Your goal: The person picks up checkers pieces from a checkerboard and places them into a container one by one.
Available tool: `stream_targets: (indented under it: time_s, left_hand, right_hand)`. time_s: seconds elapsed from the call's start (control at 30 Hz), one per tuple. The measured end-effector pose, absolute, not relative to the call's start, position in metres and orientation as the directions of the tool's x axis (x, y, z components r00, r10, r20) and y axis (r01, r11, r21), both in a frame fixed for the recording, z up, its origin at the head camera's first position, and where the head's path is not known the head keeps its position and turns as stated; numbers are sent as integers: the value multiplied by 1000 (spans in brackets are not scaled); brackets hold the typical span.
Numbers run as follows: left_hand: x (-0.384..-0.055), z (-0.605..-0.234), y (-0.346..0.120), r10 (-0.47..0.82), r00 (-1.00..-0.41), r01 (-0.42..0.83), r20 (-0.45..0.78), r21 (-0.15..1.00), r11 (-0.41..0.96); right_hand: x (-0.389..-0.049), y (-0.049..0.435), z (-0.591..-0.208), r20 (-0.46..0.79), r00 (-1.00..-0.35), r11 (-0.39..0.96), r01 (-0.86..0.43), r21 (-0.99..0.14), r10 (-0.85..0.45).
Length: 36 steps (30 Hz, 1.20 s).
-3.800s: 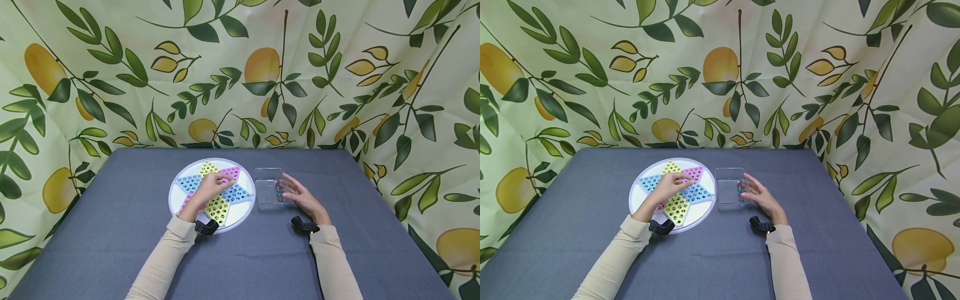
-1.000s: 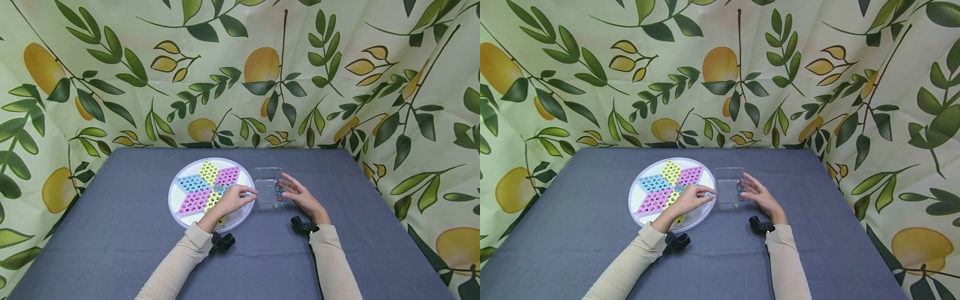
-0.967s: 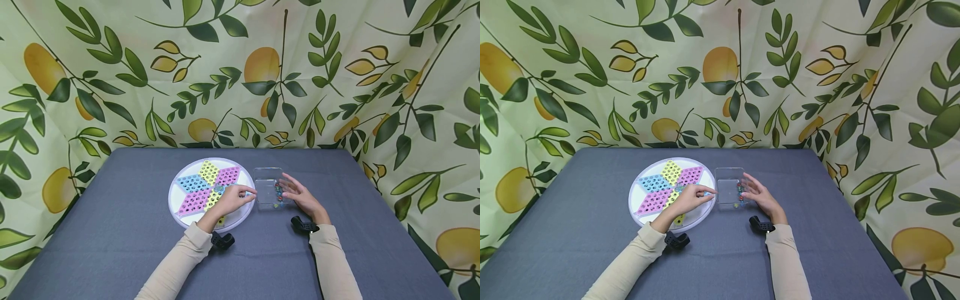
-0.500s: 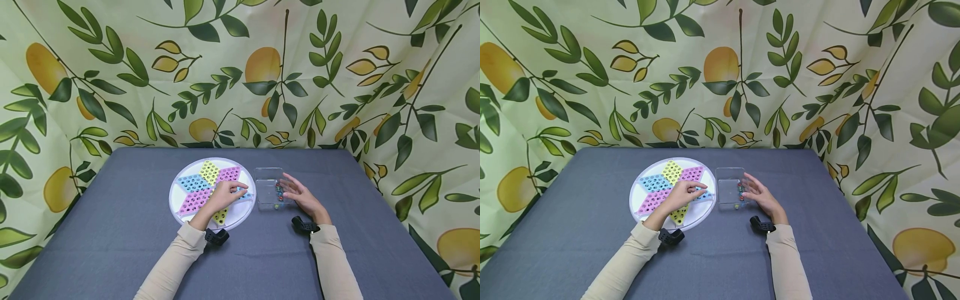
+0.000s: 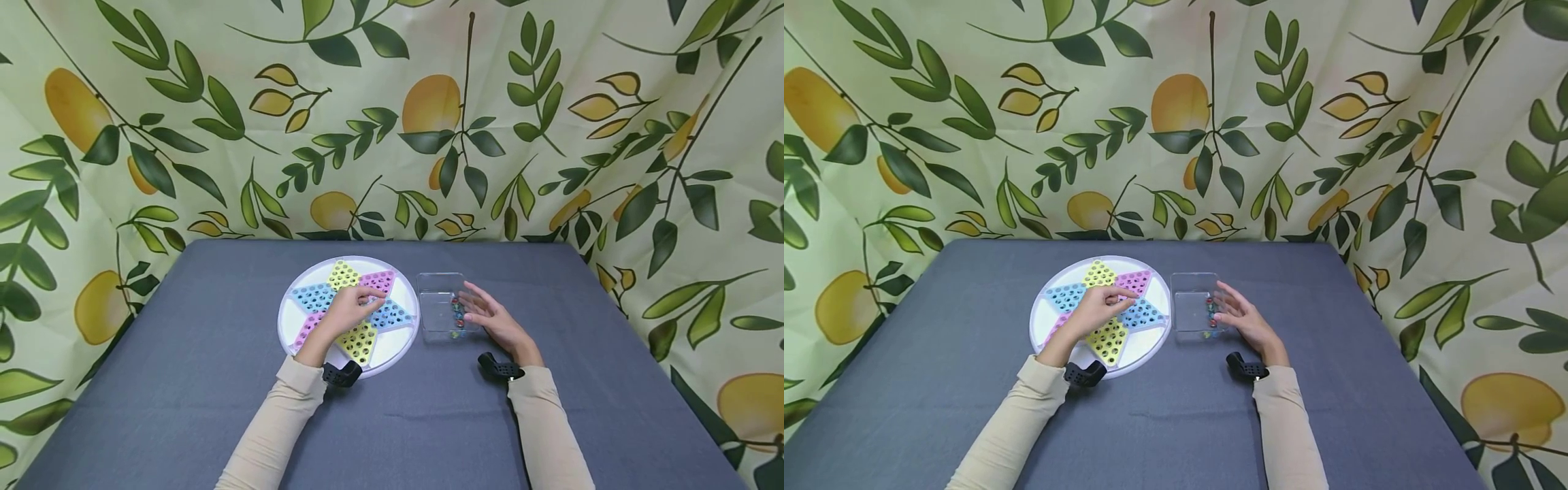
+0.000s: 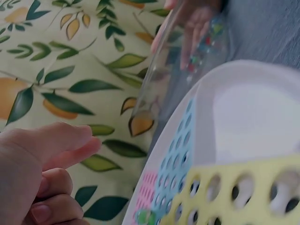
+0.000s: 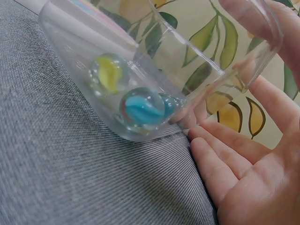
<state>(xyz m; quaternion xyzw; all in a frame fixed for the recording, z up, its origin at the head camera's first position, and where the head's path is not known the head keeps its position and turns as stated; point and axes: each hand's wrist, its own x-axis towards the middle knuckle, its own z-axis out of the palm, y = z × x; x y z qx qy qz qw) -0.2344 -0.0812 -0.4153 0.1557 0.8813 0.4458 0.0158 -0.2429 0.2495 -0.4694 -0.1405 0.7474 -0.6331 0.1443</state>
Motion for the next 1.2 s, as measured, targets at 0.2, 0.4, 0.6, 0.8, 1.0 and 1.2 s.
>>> stream_targets:
  time_s: [0.2,0.4,0.6,0.8,1.0,1.2]
  left_hand:
    - [-238,-417,-94,266,-959,241,97,773,587]
    - [-242,-423,-105,248,-963,239,102,746,621]
    - [-245,-426,-115,202,-978,174,50,729,662]
    - [-245,-427,-121,182,-983,147,26,707,691]
    - [-248,-428,-124,179,-984,134,7,693,708]
    - [-247,-429,-126,173,-985,118,-11,690,714]
  right_hand:
    - [-243,250,-470,-52,-920,158,-11,-987,-389]
    - [-242,250,-471,-49,-919,163,-17,-986,-390]
    - [-243,251,-472,-58,-919,156,-4,-988,-389]
    - [-244,250,-472,-63,-918,152,3,-988,-391]
    - [-243,249,-471,-68,-923,152,11,-988,-380]
    - [-244,248,-470,-68,-922,140,16,-990,-380]
